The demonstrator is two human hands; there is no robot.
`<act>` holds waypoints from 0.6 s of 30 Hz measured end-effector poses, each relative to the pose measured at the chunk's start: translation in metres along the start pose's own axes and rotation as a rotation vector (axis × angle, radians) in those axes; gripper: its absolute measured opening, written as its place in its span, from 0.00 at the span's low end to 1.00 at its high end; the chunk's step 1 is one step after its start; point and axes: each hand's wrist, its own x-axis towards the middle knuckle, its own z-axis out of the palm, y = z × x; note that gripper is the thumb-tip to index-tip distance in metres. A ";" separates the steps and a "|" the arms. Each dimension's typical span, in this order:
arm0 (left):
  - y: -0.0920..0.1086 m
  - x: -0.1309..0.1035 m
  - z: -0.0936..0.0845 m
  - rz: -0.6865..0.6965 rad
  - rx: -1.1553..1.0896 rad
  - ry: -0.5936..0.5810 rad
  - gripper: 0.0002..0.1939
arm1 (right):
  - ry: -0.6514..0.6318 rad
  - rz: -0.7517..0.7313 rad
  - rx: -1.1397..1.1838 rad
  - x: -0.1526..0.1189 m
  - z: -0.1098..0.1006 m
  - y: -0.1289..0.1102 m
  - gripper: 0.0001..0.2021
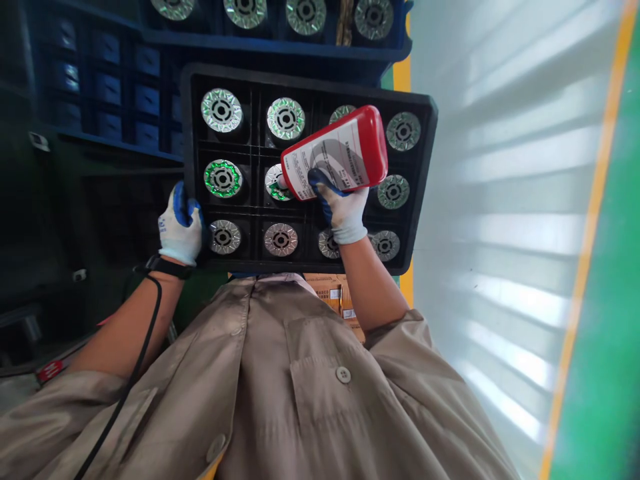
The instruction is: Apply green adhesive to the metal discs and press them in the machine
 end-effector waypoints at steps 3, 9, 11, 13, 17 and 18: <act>0.000 -0.001 0.000 0.009 0.009 0.007 0.31 | 0.012 0.001 0.029 0.000 0.004 -0.001 0.45; 0.000 0.000 0.000 0.007 0.024 0.009 0.30 | 0.037 0.021 0.007 0.006 0.002 -0.012 0.45; -0.001 0.000 0.000 0.009 0.027 0.013 0.30 | 0.045 0.025 -0.020 0.009 0.004 -0.014 0.45; -0.002 0.000 0.000 0.007 0.031 0.013 0.31 | 0.052 0.018 -0.039 0.011 0.007 -0.015 0.44; -0.001 0.000 0.000 0.003 0.029 0.005 0.31 | 0.066 0.005 -0.039 0.014 0.012 -0.019 0.45; -0.001 -0.001 0.000 0.002 0.025 0.006 0.31 | 0.066 0.010 -0.031 0.015 0.011 -0.020 0.45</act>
